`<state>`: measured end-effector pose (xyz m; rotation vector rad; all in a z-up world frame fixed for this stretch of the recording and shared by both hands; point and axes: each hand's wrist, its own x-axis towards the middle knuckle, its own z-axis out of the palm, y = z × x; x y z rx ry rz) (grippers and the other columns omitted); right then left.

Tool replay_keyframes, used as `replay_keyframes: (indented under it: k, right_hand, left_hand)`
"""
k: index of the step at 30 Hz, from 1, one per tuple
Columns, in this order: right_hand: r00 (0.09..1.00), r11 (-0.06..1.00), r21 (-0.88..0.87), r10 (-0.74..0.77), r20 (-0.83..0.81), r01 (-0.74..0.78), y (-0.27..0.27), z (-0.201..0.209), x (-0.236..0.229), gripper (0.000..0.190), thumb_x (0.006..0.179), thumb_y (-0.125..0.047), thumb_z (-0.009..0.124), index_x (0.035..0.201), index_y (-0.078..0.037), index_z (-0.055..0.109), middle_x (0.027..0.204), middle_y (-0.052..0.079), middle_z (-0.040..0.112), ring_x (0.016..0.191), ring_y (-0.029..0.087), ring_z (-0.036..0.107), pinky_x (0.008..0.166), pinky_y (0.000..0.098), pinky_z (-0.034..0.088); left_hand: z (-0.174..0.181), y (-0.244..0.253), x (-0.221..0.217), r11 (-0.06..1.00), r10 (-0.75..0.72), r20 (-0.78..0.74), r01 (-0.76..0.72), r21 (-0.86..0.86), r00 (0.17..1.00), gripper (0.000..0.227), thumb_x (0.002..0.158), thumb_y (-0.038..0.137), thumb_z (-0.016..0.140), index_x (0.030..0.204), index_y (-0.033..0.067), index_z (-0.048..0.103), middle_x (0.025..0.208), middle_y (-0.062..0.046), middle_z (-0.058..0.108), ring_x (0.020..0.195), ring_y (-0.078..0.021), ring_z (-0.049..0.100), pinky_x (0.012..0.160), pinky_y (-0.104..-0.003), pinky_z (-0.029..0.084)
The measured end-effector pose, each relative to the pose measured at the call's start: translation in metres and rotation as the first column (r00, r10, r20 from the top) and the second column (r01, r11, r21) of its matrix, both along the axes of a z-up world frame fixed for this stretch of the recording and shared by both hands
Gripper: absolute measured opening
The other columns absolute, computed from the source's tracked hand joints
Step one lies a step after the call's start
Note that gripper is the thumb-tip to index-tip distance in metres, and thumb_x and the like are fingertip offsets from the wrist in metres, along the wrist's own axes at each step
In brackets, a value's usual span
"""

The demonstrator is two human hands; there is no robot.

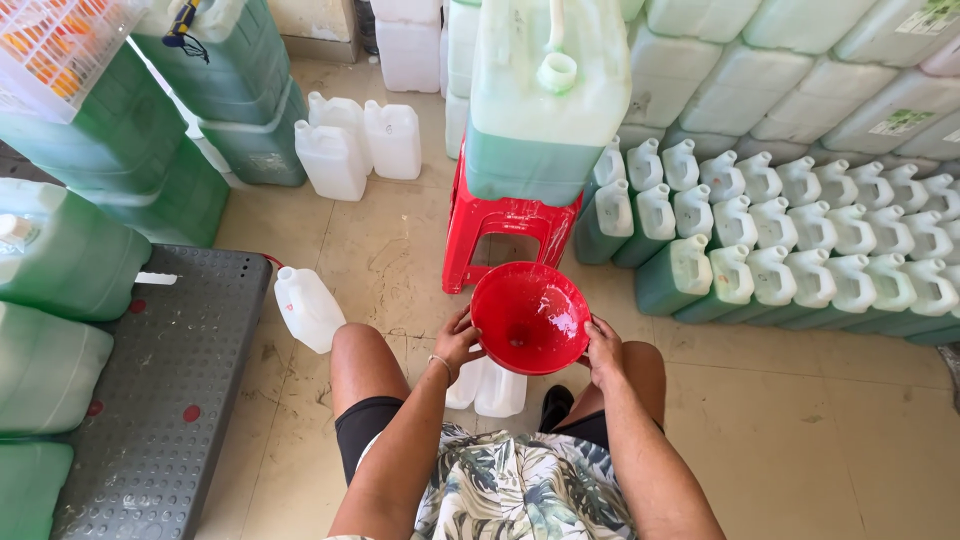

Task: The person arranges several empty plastic jugs on the floor and then pours green liquid from a large container through a red funnel to fill the jugs one by one.

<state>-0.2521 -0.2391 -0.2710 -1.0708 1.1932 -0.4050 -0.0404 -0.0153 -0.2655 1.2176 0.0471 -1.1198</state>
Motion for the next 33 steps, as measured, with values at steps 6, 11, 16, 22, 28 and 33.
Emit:
replay_keyframes:
  k: [6,11,16,22,28,33]
  right_hand:
    - [0.997,0.999,-0.037,0.037,0.066,-0.035,0.007,0.004,-0.005,0.044,0.101,-0.025,0.060,0.144,-0.014,0.057,0.130,0.009,0.068,0.107,0.023,0.069,0.083,0.0446,0.062]
    - [0.998,0.998,-0.023,0.057,-0.022,-0.057,-0.012,-0.007,-0.013,0.048,0.096,-0.024,0.066,0.142,-0.013,0.057,0.126,0.012,0.068,0.104,0.024,0.068,0.080,0.0424,0.060]
    - [0.996,0.950,-0.310,0.052,0.073,-0.027,-0.080,0.037,0.013,0.046,0.094,-0.021,0.075,0.138,-0.009,0.064,0.105,0.005,0.066,0.086,0.015,0.062,0.071,0.0330,0.055]
    - [0.875,0.870,-0.491,0.265,0.405,-0.037,-0.181,0.222,0.141,0.037,0.098,-0.017,0.067,0.133,-0.005,0.062,0.109,0.003,0.069,0.094,0.012,0.068,0.082,0.0296,0.059]
    - [0.901,0.847,-0.491,0.359,0.245,-0.204,-0.217,0.312,0.318,0.037,0.097,-0.018,0.068,0.129,0.001,0.062,0.112,0.010,0.071,0.098,0.018,0.069,0.085,0.0325,0.058]
    - [0.927,0.911,-0.374,0.281,0.247,-0.176,-0.233,0.308,0.379,0.033,0.097,-0.014,0.065,0.121,0.008,0.064,0.104,0.013,0.072,0.087,0.020,0.072,0.082,0.0343,0.061]
  left_hand:
    - [-0.009,0.006,-0.010,0.996,0.010,0.052,-0.015,0.087,0.999,0.068,0.090,0.007,0.061,0.154,0.0217,0.045,0.142,-0.008,0.061,0.110,-0.0229,0.067,0.087,-0.041,0.061]
    - [-0.018,0.005,-0.015,0.976,0.067,0.200,-0.106,0.190,0.977,0.068,0.092,0.023,0.068,0.155,0.0221,0.043,0.144,-0.008,0.060,0.118,-0.0190,0.061,0.094,-0.036,0.050]
    - [0.020,-0.015,0.011,0.933,0.301,0.267,-0.341,0.117,0.916,0.066,0.094,0.031,0.070,0.154,0.0161,0.049,0.141,-0.013,0.062,0.125,-0.0225,0.059,0.100,-0.035,0.048]
    - [0.118,-0.073,0.061,0.902,0.357,-0.237,-0.400,-0.162,0.903,0.068,0.095,0.035,0.063,0.156,0.0185,0.040,0.152,-0.013,0.049,0.134,-0.0328,0.055,0.106,-0.048,0.051]
    - [0.180,-0.176,0.122,0.888,0.266,-0.513,-0.415,-0.199,0.816,0.083,0.094,0.052,0.059,0.163,0.0269,0.019,0.163,-0.020,0.024,0.145,-0.0464,0.039,0.111,-0.060,0.046]
    - [0.197,-0.216,0.138,0.833,0.324,-0.684,-0.539,-0.121,0.654,0.091,0.095,0.061,0.057,0.164,0.0236,0.012,0.166,-0.023,0.012,0.147,-0.0523,0.029,0.111,-0.067,0.042]
